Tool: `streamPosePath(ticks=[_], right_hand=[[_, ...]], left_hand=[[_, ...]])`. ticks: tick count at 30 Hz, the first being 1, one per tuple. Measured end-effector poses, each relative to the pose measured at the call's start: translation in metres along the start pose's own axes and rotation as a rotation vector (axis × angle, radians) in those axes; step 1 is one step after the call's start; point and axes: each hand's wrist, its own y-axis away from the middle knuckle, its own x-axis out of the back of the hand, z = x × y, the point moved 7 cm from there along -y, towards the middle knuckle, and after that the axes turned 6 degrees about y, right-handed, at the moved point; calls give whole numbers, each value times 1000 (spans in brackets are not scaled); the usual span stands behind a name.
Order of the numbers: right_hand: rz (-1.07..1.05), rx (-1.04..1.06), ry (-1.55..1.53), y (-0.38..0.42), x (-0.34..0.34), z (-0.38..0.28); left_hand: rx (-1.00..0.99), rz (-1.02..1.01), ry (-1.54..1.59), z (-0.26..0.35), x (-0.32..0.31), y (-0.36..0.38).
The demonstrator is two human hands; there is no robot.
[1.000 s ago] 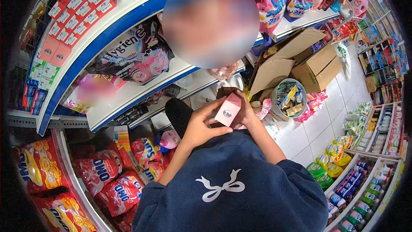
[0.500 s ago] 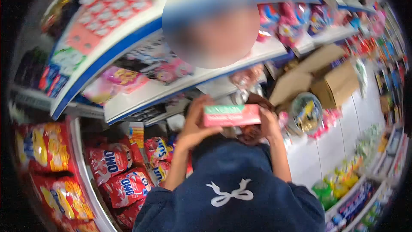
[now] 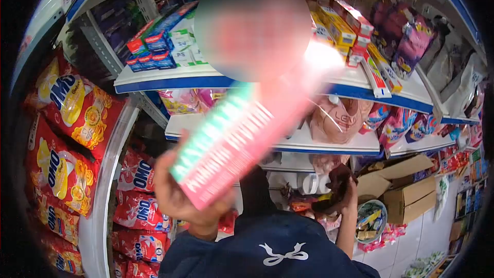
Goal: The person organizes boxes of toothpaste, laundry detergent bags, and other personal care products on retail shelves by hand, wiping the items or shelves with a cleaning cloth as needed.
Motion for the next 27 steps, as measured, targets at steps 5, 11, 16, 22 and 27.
streamPosePath(ticks=[5, 11, 16, 22, 27], right_hand=[[140, 407, 128, -22, 47, -93], [359, 540, -44, -31, 101, -185], [412, 409, -110, -9, 100, -153], [495, 210, -195, 4, 101, -78], [516, 98, -146, 14, 83, -38]], left_hand=[[-61, 374, 94, -51, -22, -49], [-258, 292, -203, -107, -70, -90], [-58, 254, -329, -116, -81, -105], [-156, 74, -503, -102, -94, -118], [-114, 26, -562, -111, -98, -119]])
